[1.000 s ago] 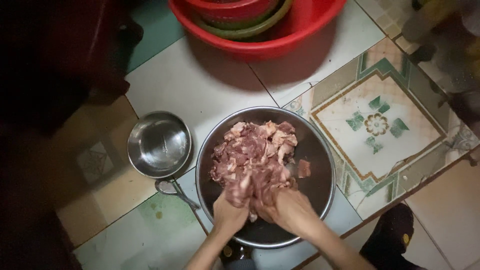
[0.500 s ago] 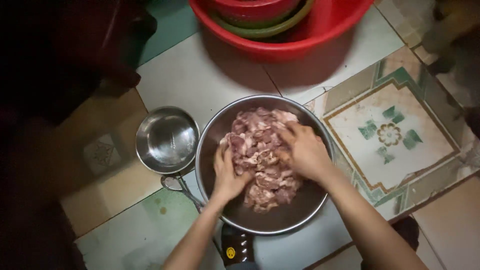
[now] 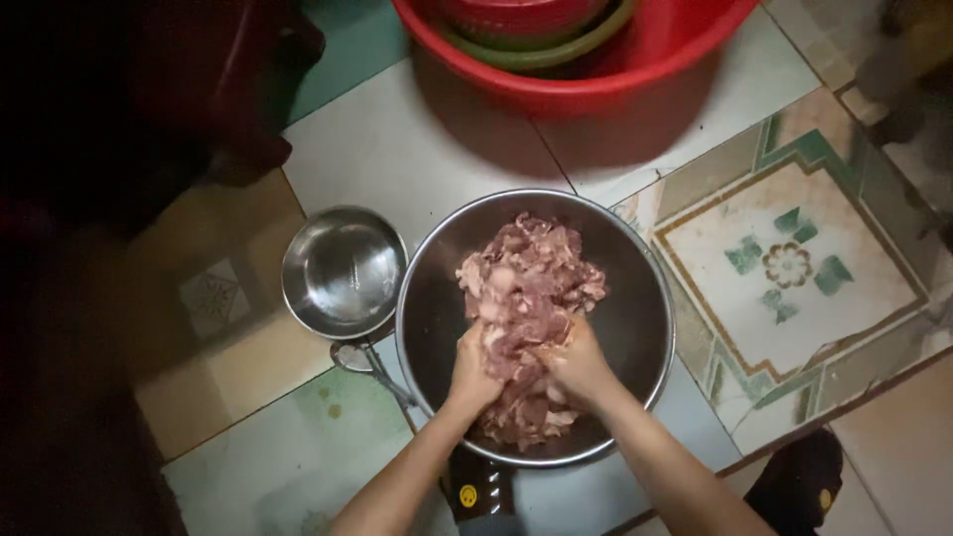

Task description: Mixing raw meat pieces with a prepared marinade in a large bowl.

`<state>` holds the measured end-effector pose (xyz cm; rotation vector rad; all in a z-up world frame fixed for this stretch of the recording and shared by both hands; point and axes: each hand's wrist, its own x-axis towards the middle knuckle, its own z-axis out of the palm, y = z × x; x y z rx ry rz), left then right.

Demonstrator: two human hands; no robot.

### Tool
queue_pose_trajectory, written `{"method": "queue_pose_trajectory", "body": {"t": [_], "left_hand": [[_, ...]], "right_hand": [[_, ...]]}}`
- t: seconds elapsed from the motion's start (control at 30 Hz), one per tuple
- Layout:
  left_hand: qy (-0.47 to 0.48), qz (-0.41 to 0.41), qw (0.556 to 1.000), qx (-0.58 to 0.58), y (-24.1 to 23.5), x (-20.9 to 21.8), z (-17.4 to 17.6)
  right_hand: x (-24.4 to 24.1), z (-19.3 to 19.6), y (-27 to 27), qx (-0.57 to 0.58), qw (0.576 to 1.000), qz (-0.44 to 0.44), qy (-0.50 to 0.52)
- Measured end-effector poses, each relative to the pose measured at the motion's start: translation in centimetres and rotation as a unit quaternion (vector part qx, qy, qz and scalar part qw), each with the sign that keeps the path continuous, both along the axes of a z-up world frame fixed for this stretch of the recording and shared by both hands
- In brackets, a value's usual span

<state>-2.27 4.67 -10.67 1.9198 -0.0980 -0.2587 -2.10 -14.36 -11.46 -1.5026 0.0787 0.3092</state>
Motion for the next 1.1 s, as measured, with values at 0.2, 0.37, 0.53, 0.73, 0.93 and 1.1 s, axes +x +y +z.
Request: {"method": "queue_pose_trajectory", "body": {"t": [0.2,0.37,0.53,0.73,0.93,1.1], "left_hand": [[-0.068,-0.103,0.967,0.225,4.1,0.1,0.6],[0.024,-0.09,0.963,0.253,1.9,3.8,6.3],[0.063,-0.002,0.992,0.107,-0.9,8.1,1.2],[-0.05,-0.024,0.992,-0.115,-0.7,9.3,-0.7],[0.02,0.034,0.997,0.059,-0.7,8.0,4.6],[0.014,-0.133,0.958,0.252,0.3,8.0,3.3]], "right_hand": [[0.6,11.9,0.0,-0.421,0.87,0.23,0.116],[7.4,10.1,-4.6,-0.488,0.806,0.335,-0.008],[13.6,1.9,-3.5,-0.3,0.938,0.173,0.028],[10.5,-0.9,-1.0,0.084,0.967,0.237,0.032],[4.7,2.3,0.2,-0.183,0.981,0.069,0.016],[3.0,9.0,1.6,-0.263,0.955,0.051,-0.131]]}}
